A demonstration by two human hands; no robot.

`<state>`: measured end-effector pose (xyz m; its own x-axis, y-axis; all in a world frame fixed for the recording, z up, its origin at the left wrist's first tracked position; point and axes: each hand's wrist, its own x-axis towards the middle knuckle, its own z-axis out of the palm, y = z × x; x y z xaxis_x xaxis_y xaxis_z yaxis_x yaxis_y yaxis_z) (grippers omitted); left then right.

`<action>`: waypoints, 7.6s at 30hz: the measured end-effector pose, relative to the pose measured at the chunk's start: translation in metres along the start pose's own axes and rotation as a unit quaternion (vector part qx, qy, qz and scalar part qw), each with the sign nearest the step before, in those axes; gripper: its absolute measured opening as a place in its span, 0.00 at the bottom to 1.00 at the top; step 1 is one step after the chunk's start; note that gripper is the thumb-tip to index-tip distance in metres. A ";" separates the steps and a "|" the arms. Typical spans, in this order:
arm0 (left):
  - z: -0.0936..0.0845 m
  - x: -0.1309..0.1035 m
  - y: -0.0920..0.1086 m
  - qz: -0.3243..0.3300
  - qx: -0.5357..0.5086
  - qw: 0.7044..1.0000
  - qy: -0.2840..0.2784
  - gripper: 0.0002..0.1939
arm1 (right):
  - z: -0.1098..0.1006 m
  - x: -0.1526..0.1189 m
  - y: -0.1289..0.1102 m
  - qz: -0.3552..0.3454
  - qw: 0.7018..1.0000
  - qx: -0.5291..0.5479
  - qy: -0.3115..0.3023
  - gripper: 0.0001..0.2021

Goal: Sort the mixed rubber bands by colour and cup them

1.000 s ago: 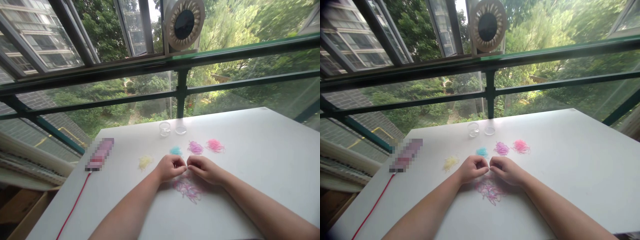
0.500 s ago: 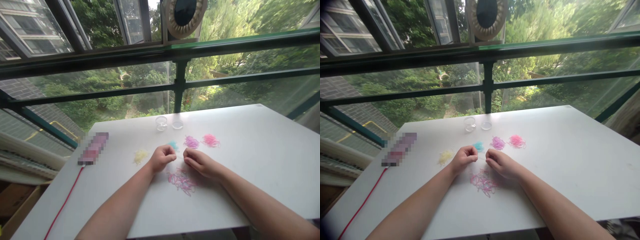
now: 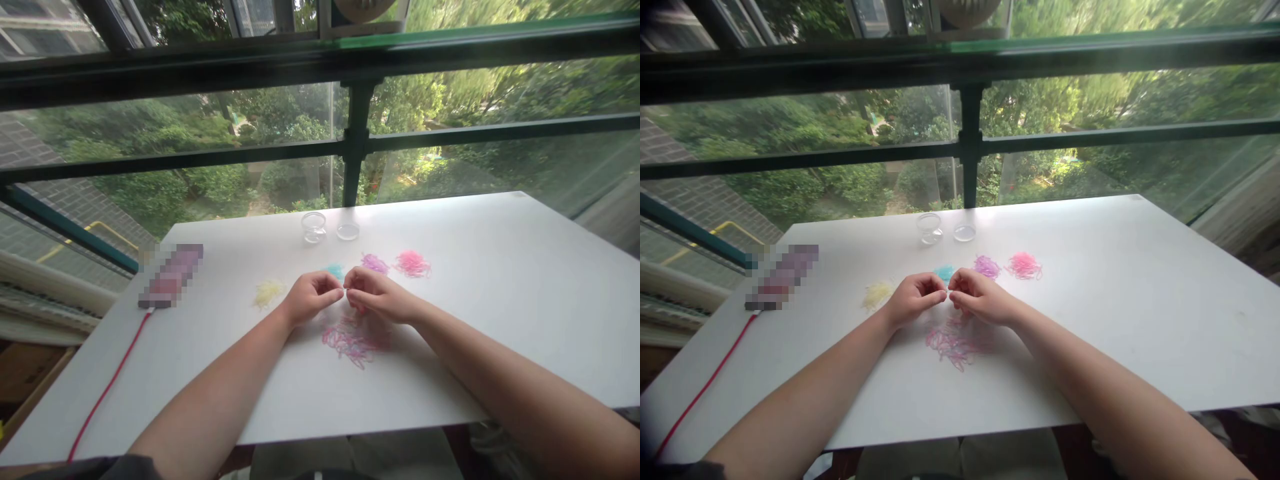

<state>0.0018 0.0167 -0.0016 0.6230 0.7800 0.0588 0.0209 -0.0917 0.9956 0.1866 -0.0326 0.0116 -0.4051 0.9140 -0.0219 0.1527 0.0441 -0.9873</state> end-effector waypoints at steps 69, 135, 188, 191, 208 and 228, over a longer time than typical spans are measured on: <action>-0.007 -0.006 0.008 0.062 0.335 0.935 0.102 0.04 | -0.009 -0.015 0.009 -0.062 0.976 -0.204 0.042 0.03; 0.010 -0.014 0.018 0.034 0.319 0.944 -0.077 0.05 | -0.011 -0.020 0.003 -0.094 0.946 -0.311 0.003 0.03; 0.005 -0.013 0.011 0.026 0.286 0.954 -0.090 0.04 | -0.004 -0.015 0.008 -0.113 0.957 -0.268 0.020 0.05; 0.004 -0.012 0.009 0.030 0.276 0.955 -0.101 0.06 | -0.004 -0.014 0.010 -0.116 0.956 -0.267 0.028 0.04; 0.005 -0.012 0.012 0.040 0.309 0.945 -0.099 0.07 | -0.004 -0.015 0.007 -0.108 0.956 -0.272 0.033 0.03; 0.007 -0.011 0.014 0.040 0.290 0.953 -0.080 0.07 | -0.007 -0.012 0.012 -0.166 0.952 -0.257 0.019 0.03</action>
<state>0.0006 0.0028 0.0114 0.7513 0.6557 0.0750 0.3671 -0.5096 0.7782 0.1994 -0.0406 0.0006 -0.4771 0.8283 0.2939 0.4456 0.5162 -0.7314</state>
